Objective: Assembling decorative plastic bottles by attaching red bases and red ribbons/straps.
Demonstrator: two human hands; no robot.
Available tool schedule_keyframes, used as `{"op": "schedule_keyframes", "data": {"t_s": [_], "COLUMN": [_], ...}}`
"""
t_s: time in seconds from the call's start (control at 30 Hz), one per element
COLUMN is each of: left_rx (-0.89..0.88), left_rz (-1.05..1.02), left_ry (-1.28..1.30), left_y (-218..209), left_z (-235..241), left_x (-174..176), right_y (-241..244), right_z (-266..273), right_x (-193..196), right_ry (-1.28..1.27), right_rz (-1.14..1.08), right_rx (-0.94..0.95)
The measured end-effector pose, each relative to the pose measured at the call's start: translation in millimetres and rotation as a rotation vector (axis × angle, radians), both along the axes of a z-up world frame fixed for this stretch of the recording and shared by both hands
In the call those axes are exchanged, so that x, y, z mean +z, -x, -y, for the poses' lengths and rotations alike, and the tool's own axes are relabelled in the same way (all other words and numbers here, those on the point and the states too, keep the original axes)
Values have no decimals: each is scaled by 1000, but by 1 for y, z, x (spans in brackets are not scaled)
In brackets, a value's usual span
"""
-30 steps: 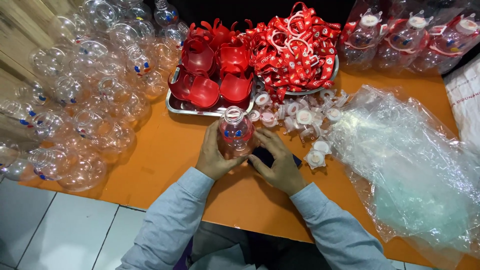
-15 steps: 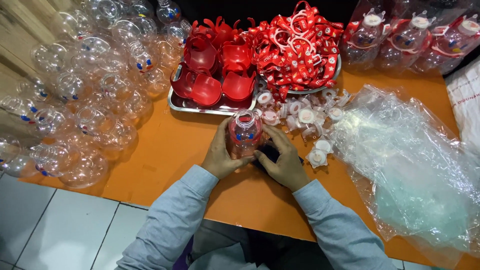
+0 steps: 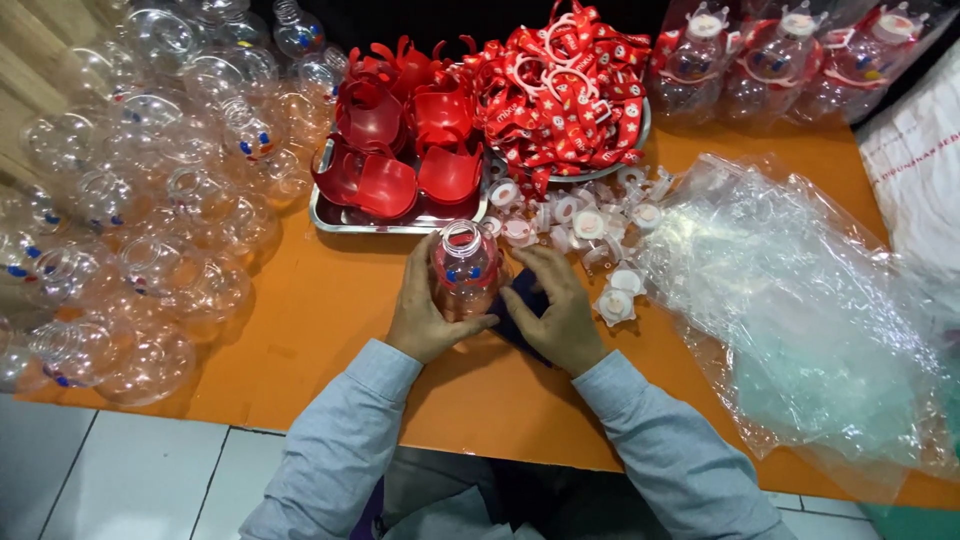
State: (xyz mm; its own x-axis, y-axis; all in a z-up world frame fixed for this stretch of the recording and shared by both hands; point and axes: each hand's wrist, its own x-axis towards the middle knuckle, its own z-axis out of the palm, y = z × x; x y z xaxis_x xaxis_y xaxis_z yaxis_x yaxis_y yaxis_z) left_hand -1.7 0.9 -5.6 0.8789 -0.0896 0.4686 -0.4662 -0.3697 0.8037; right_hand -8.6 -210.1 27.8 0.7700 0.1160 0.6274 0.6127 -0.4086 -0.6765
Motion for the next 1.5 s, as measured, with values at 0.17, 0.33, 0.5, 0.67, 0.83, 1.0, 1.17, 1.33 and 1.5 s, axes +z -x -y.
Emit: {"op": "schedule_keyframes", "data": {"t_s": [0.17,0.33,0.5,0.67,0.83,1.0,1.17,1.33,1.5], "left_rx": [-24,-20,28,37,36,71,89,43,-142], "left_rz": [36,82,126,159,190,249,274,231,98], "left_ry": [33,60,33,26,26,53,153,208,356], "left_y": [3,2,5,3,5,1,-2,-32,-85], "left_z": [1,-3,0,0,3,3,-3,-10,-1], "left_x": [7,3,8,8,8,3,9,37,68], "right_y": [-21,-24,-23,-12,5,15,7,-28,-81], "right_z": [38,58,57,60,68,68,73,77,67], "right_x": [-12,2,2,15,1,-16,-29,-45,-21], "right_ry": [29,-6,103,158,207,275,341,366,357], "right_rz": [135,161,202,281,308,291,204,75,-9], "right_rx": [-260,-367,-350,-365,-427,-424,-327,-249,-213]}}
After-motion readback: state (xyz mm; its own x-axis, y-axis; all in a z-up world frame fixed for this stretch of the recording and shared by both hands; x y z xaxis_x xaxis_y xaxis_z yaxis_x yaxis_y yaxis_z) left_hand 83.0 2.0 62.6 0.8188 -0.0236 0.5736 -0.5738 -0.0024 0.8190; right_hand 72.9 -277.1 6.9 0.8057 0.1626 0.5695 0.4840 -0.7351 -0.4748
